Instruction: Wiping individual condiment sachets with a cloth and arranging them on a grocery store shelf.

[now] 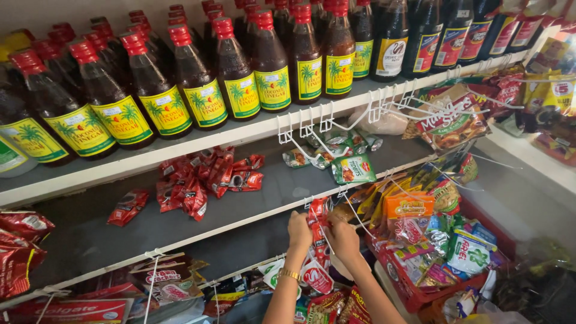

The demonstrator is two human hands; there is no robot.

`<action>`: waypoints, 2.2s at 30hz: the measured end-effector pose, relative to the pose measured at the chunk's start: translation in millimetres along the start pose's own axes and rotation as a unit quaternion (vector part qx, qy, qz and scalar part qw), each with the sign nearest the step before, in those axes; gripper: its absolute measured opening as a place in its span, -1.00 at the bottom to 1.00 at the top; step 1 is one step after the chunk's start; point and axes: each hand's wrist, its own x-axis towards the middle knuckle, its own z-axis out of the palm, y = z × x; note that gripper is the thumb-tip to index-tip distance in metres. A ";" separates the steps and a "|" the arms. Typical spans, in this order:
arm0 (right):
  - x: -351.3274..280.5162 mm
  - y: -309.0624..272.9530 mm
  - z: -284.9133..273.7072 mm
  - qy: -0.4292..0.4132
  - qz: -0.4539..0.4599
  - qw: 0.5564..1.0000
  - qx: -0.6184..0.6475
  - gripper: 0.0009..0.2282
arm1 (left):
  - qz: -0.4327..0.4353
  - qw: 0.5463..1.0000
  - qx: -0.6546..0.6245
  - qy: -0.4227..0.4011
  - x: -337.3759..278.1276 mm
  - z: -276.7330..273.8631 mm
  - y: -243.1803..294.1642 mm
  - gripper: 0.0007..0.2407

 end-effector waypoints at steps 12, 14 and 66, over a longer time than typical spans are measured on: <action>35.8 25.2 39.6 -0.011 0.101 0.995 -0.021 -0.76 | 0.018 1.000 0.011 0.017 -28.3 -29.0 49.6 -0.91; 32.0 15.9 36.4 0.029 0.066 0.997 0.000 -0.79 | 0.040 0.998 -0.029 0.038 -27.8 -22.1 41.8 -0.83; 45.6 -164.9 168.3 -0.142 0.103 0.801 0.573 -0.61 | -0.164 0.852 -0.466 0.172 -5.9 -235.9 -113.1 -0.65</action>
